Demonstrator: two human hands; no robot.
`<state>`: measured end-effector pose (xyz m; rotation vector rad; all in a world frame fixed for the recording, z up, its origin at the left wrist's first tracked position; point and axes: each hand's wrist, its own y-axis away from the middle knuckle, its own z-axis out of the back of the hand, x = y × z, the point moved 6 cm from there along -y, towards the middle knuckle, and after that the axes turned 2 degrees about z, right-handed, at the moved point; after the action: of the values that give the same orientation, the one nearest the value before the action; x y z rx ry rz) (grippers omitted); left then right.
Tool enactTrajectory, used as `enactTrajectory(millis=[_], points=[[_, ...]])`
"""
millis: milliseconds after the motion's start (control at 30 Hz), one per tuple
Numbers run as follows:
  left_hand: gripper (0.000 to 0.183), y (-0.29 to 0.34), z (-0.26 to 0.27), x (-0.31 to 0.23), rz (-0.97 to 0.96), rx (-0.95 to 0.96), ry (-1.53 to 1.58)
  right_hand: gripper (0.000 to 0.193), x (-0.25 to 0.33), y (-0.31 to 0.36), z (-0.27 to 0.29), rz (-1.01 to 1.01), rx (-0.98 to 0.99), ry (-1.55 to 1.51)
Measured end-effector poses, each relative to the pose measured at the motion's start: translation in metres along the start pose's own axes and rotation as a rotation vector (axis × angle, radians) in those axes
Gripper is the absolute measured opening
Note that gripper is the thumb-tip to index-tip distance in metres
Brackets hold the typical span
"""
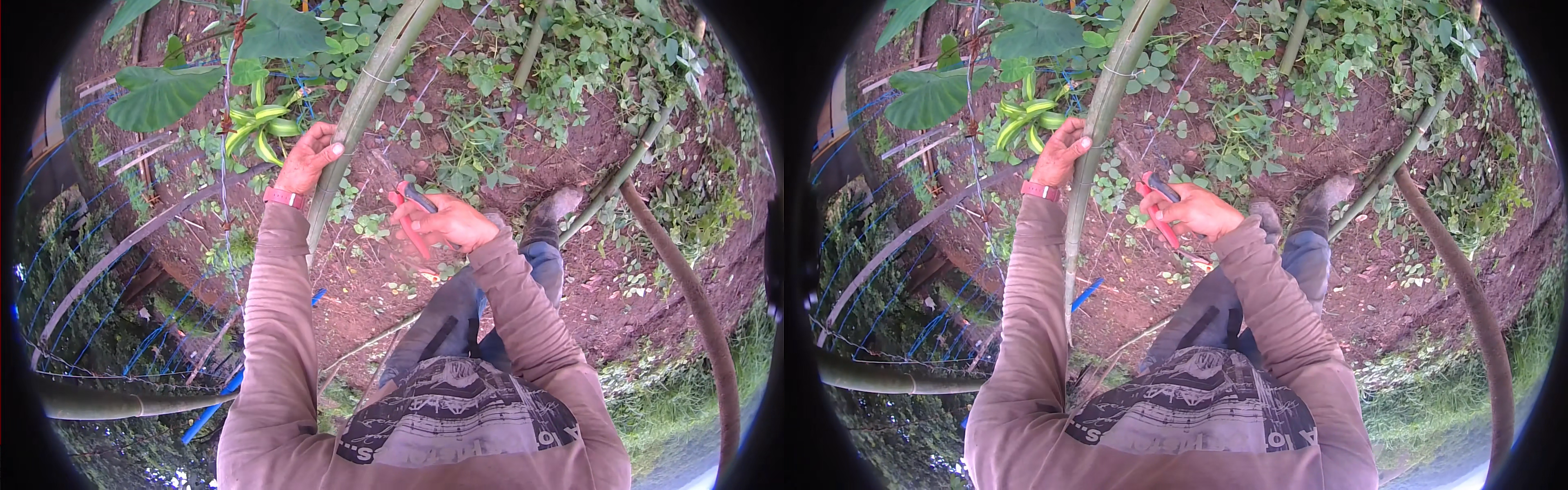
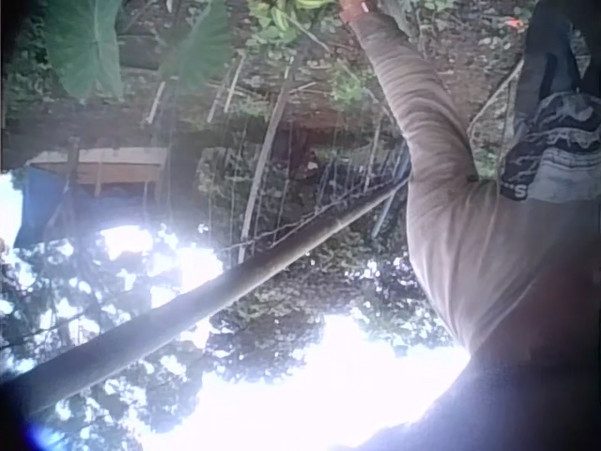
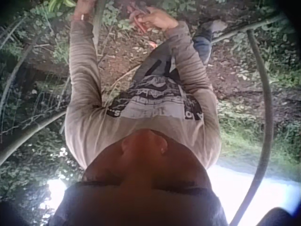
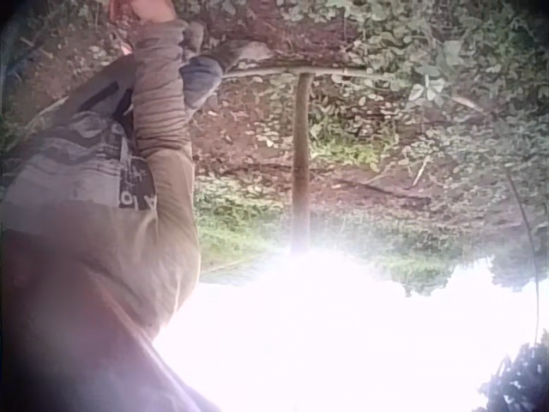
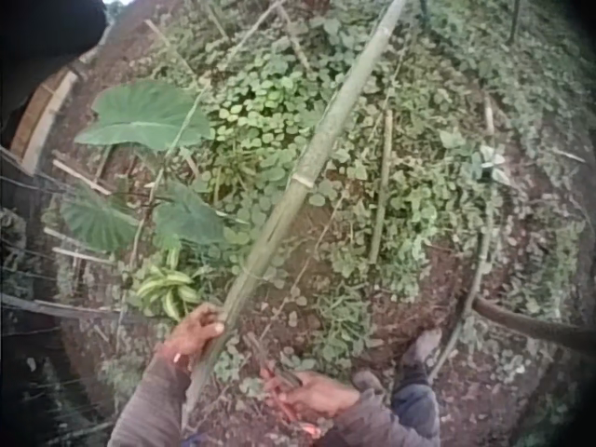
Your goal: The person secures long bamboo poles to a horizontal wire in a garden using a pair of pliers and thin wire, twisting the wire to fix the bamboo in place.
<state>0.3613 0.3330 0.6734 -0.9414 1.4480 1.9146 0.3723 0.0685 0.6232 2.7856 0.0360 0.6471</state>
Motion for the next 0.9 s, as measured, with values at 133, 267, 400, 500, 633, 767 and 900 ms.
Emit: enactTrajectory(millis=[133,267,400,500,633,767,900], points=[[0.042,-0.01,0.004,0.01,0.008,0.087,0.135,0.04,-0.004,-0.003,-0.001,0.007,0.05,0.091],[0.05,-0.014,-0.002,0.009,-0.019,0.168,0.195,0.037,-0.006,-0.004,-0.006,-0.017,0.055,0.123],[0.056,-0.015,0.0,0.006,0.046,0.177,0.16,0.038,-0.002,-0.005,-0.007,-0.019,0.027,0.062],[0.064,-0.013,-0.002,0.006,0.091,0.198,0.127,0.038,-0.003,-0.007,-0.01,-0.052,0.029,0.005],[0.079,-0.011,-0.005,-0.002,0.105,0.17,0.036,0.039,-0.006,-0.015,-0.013,-0.089,0.054,-0.078],[0.085,-0.011,-0.009,0.0,0.075,0.15,-0.024,0.039,-0.012,-0.017,-0.016,-0.105,0.064,-0.138],[0.084,-0.009,-0.005,0.006,0.096,0.151,-0.003,0.033,-0.02,-0.02,-0.022,-0.108,0.1,-0.348]])
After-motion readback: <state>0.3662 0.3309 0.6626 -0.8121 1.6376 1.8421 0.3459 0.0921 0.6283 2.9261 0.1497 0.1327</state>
